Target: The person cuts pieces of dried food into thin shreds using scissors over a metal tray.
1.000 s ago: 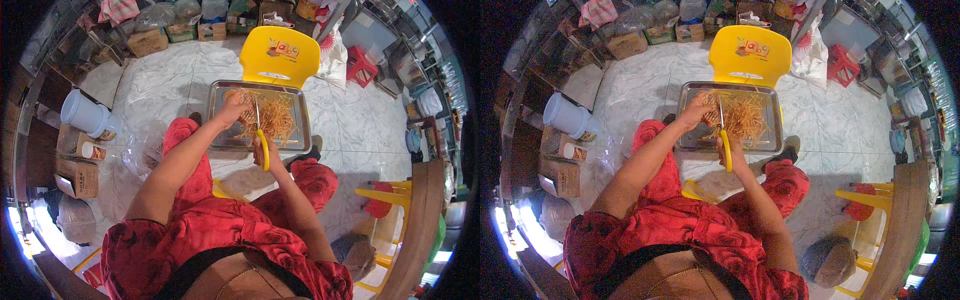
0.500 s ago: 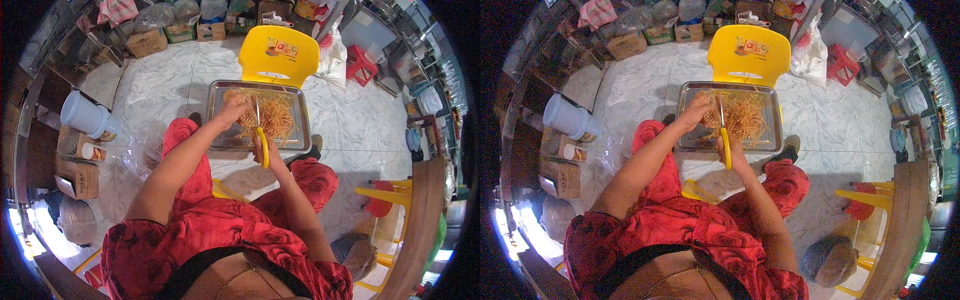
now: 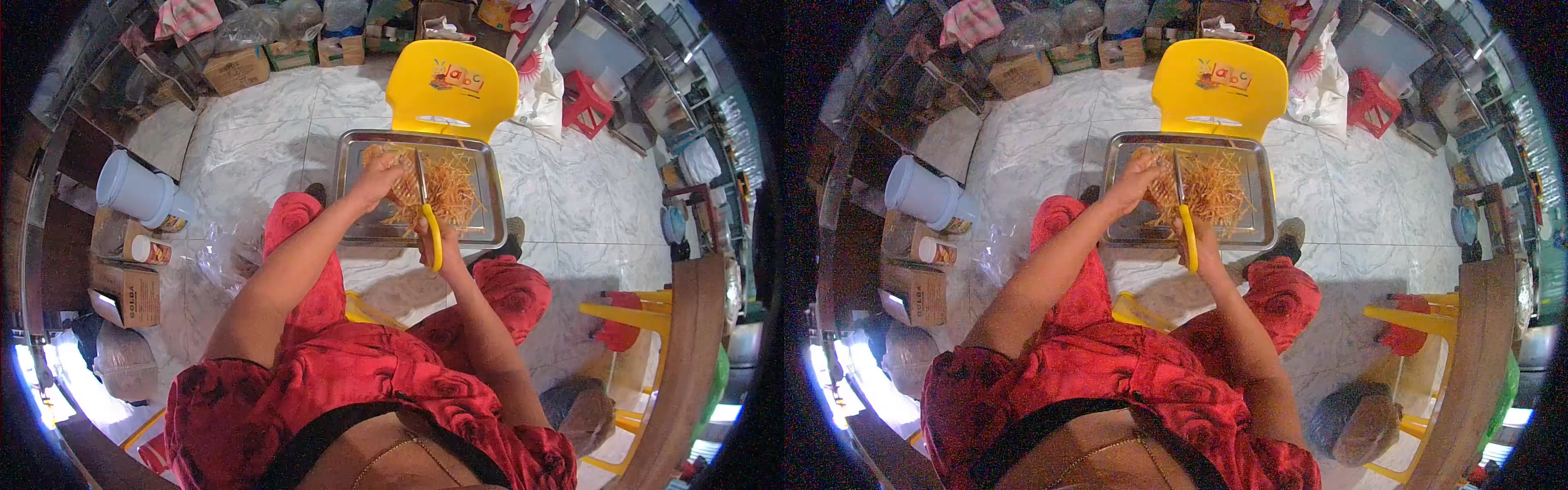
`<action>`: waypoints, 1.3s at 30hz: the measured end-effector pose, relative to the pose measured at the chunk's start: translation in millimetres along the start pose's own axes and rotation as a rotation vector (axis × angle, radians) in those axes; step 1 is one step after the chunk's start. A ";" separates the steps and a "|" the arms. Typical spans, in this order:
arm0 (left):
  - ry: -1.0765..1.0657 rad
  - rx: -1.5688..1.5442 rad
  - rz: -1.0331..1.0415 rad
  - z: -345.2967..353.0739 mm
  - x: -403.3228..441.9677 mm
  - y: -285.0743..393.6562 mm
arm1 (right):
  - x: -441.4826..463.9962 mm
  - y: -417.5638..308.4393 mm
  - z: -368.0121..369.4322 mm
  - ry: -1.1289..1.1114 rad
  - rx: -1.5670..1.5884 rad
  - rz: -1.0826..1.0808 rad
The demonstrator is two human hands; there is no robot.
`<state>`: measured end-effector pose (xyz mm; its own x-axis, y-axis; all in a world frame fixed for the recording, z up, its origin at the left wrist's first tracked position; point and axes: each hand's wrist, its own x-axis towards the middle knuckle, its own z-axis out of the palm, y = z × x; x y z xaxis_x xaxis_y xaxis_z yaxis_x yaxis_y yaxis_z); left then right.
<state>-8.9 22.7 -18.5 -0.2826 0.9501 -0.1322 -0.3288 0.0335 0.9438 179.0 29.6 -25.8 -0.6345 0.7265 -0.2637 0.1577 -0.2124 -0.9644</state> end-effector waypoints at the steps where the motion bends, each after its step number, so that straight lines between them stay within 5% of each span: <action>1: 0.041 -0.032 0.049 -2.1 1.8 0.5 | 0.3 2.1 -0.5 -0.070 0.075 -0.028; 5: 0.084 -0.109 0.100 -18.2 9.9 8.9 | 14.8 27.6 -8.2 -0.263 -0.082 -0.260; 11: 0.179 -0.110 0.225 -32.2 13.7 14.1 | 2.5 13.9 -5.4 -0.395 -0.029 -0.183; 39: 0.171 0.010 0.227 -28.4 16.4 2.5 | -5.0 3.8 -2.0 -0.188 -0.023 0.030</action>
<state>-39.9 29.5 -26.9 -0.4965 0.8673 0.0349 -0.2305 -0.1705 0.9580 184.3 26.4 -28.2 -0.7592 0.5845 -0.2863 0.1951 -0.2154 -0.9569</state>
